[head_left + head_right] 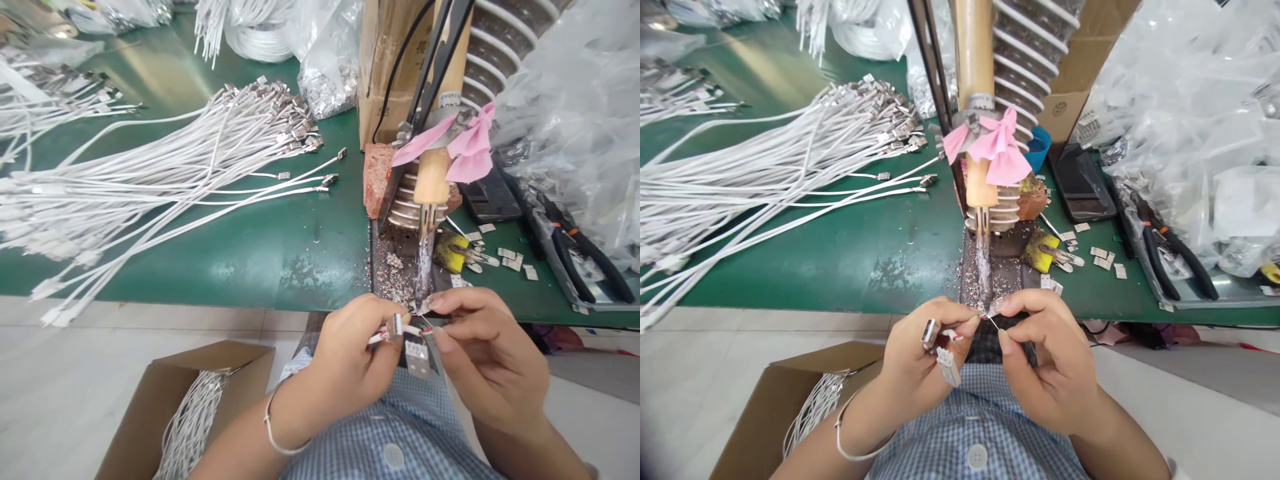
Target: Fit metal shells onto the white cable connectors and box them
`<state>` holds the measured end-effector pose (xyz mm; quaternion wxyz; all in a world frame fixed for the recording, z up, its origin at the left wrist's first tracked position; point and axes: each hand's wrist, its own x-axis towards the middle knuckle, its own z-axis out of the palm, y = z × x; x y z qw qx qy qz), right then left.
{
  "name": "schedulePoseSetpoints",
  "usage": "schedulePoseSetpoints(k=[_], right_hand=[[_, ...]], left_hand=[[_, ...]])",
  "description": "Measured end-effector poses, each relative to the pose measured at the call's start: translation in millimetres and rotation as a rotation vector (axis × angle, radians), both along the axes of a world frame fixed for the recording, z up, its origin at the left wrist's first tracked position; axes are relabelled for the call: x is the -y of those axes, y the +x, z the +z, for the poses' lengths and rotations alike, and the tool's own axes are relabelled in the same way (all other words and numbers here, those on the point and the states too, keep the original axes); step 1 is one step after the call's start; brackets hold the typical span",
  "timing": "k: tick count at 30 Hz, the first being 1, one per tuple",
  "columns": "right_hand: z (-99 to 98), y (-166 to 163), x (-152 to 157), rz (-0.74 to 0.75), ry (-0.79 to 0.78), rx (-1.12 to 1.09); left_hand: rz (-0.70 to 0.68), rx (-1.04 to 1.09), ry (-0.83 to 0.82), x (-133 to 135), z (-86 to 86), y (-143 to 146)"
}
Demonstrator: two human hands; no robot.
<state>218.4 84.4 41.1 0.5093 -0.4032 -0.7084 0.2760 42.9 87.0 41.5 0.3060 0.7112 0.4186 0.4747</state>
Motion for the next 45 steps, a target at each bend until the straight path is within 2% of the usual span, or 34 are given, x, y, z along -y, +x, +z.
schedulePoseSetpoints(k=[15, 21, 27, 33, 45], right_hand=[[3.3, -1, 1, -0.025, 0.005, 0.04], [10.3, -2, 2, -0.041, 0.046, 0.113], [15.5, 3, 1, 0.024, 0.071, 0.189], [17.3, 2, -1, -0.003, 0.078, 0.256], [12.9, 0, -2, -0.016, 0.019, 0.172]], left_hand=[[-0.006, 0.075, -0.08, 2, -4.6, 1], [-0.008, 0.088, -0.118, 2, -5.7, 2], [-0.023, 0.12, -0.144, 2, -6.8, 3], [-0.014, 0.133, -0.145, 3, -7.8, 3], [0.015, 0.103, -0.122, 2, -5.7, 4]])
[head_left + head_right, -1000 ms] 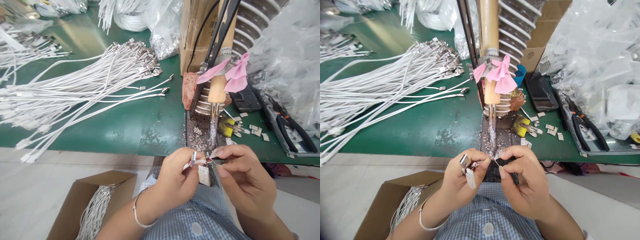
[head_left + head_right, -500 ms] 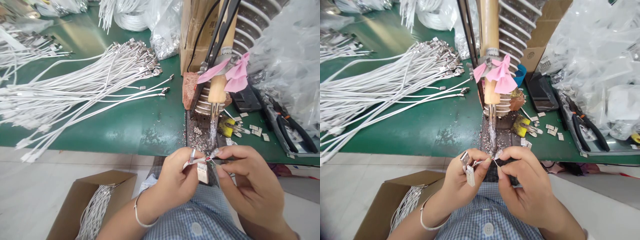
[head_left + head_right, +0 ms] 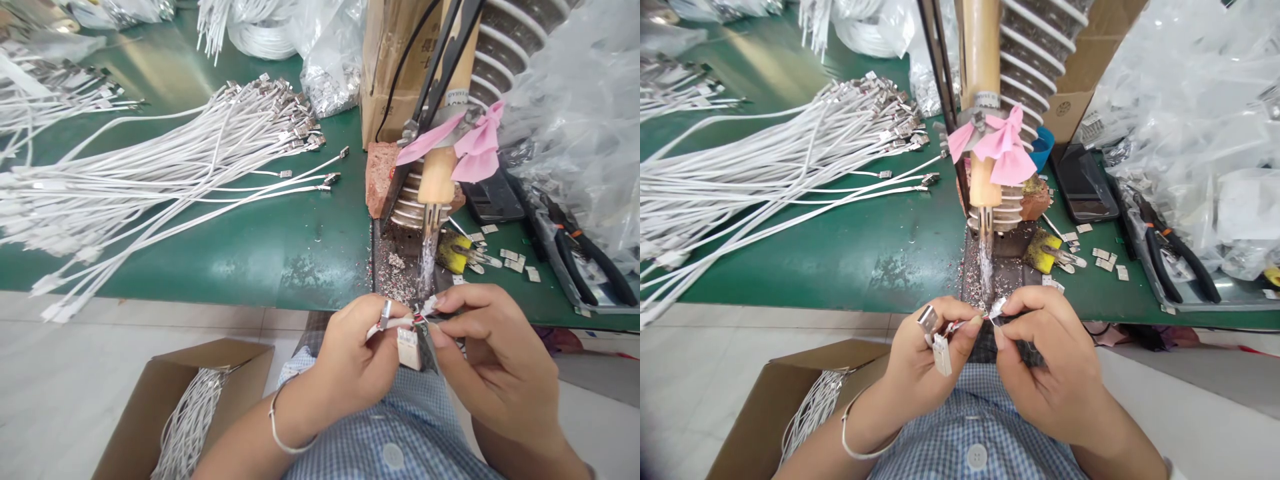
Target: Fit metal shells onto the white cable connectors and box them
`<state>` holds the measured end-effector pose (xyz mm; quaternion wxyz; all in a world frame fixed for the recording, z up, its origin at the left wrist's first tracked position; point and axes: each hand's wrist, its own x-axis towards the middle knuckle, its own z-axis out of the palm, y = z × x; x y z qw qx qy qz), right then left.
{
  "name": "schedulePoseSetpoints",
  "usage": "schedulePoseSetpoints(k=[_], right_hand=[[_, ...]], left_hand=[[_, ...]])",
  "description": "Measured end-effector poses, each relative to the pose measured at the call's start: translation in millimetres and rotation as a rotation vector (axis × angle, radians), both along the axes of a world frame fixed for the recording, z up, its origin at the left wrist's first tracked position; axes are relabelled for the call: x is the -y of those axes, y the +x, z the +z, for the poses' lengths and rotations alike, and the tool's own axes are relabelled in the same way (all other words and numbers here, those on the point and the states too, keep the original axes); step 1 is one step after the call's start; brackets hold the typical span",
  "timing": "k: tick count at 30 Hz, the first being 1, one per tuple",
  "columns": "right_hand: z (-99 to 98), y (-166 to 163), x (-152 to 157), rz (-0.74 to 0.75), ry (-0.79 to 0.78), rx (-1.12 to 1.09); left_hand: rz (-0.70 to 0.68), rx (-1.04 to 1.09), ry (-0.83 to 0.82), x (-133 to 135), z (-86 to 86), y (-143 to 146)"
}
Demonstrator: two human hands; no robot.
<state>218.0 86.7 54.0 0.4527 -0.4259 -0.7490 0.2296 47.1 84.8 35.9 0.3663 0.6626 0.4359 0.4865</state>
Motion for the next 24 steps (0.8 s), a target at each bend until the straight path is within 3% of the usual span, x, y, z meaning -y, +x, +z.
schedulePoseSetpoints(k=[10, 19, 24], right_hand=[[6.9, 0, 3, -0.022, -0.018, 0.002], [-7.9, 2, 2, -0.006, -0.136, -0.024], [-8.9, 1, 1, -0.02, -0.083, -0.023]], left_hand=[[0.005, 0.017, -0.009, 1, 0.4, 1], [-0.023, 0.016, -0.045, 3, -5.6, -2], [0.022, 0.025, -0.061, 3, -3.8, 1]])
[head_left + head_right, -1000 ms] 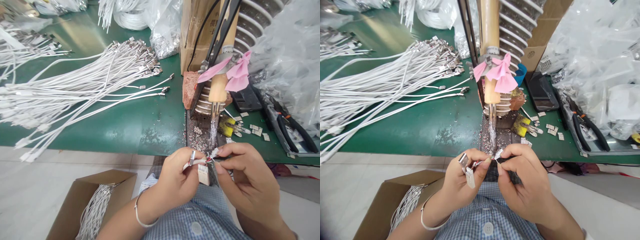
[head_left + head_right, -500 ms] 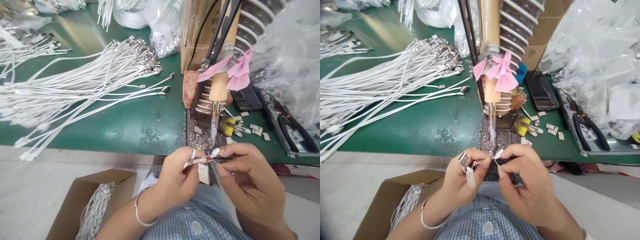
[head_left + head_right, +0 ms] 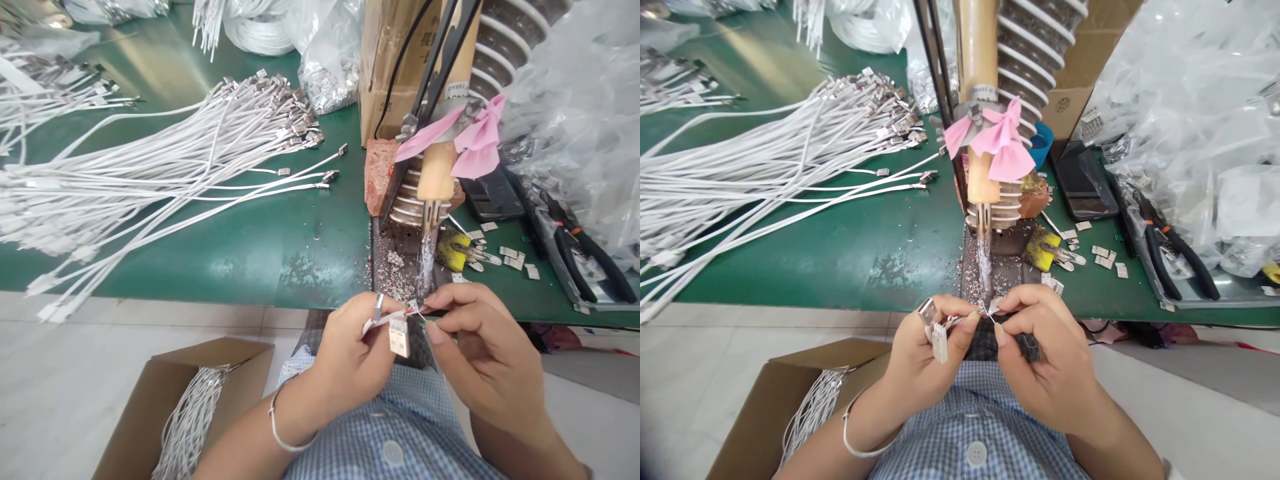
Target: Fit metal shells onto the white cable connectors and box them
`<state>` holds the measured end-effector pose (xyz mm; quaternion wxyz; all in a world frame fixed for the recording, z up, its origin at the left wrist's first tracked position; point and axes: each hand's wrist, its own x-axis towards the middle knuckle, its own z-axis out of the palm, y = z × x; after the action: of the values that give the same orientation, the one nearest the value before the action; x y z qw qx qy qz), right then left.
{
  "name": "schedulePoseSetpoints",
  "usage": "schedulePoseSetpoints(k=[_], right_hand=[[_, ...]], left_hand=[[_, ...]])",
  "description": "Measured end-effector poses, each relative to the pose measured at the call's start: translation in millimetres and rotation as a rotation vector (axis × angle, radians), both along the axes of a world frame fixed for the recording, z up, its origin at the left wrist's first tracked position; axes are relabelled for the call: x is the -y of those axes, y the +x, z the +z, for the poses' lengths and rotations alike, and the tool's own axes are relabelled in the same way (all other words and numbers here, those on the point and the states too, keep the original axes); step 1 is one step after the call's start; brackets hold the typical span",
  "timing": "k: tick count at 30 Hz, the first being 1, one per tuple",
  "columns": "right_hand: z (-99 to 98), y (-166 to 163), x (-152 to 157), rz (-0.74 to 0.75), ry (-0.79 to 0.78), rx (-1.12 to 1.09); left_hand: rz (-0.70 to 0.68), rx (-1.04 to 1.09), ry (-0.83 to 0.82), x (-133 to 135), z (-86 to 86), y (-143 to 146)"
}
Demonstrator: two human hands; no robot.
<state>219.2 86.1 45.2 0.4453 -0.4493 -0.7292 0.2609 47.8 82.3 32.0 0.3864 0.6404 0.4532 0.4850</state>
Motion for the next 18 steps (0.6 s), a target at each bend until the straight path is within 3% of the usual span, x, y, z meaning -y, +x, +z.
schedulePoseSetpoints(k=[18], right_hand=[[4.6, -0.6, -3.0, 0.007, 0.147, 0.057]], left_hand=[[0.02, 0.024, 0.016, -5.0, 9.7, 1.8]])
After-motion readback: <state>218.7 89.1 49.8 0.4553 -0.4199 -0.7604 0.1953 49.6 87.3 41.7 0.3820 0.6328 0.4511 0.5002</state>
